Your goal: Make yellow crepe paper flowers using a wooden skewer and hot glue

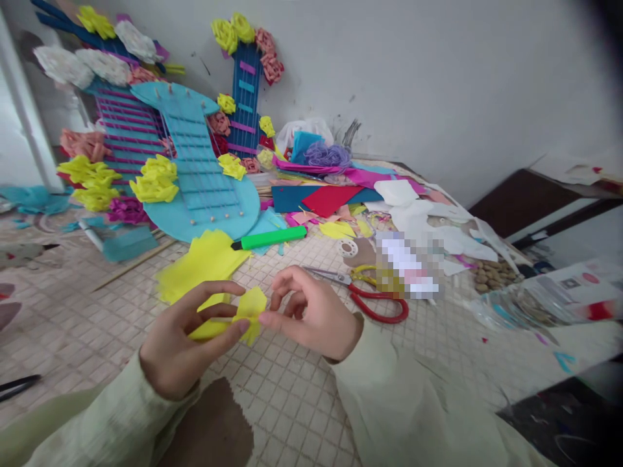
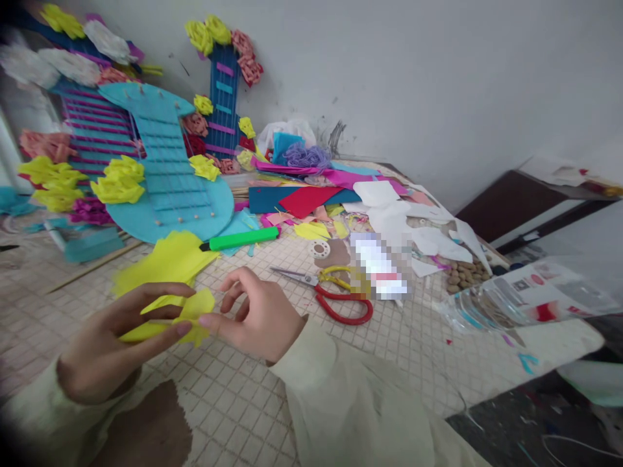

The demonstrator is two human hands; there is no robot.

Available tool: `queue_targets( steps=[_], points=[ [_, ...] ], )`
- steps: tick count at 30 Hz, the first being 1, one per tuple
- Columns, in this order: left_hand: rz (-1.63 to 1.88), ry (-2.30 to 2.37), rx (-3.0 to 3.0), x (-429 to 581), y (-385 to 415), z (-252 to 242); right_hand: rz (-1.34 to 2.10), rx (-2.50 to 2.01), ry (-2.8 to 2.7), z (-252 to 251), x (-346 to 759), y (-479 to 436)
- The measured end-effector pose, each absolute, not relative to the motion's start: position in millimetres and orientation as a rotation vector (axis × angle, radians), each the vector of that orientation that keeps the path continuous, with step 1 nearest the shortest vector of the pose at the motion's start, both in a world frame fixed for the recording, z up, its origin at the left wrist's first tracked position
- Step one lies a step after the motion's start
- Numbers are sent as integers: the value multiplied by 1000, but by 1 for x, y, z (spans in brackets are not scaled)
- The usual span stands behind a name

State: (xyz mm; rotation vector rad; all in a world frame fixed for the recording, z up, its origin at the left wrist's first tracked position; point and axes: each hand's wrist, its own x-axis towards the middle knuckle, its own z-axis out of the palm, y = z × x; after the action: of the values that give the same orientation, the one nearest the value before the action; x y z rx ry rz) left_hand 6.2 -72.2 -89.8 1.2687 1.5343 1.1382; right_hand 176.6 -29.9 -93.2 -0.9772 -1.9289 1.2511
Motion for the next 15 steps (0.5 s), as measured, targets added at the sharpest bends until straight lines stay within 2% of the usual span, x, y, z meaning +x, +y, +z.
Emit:
queue_targets(
  steps=[7,15],
  points=[
    [1143,1555,1195,1,-67,-92,781,-805,-2226,-100,172,-32],
    [1188,1533,1330,3,-69,-96,651,-790,-2273,-103,172,-29]
  ],
)
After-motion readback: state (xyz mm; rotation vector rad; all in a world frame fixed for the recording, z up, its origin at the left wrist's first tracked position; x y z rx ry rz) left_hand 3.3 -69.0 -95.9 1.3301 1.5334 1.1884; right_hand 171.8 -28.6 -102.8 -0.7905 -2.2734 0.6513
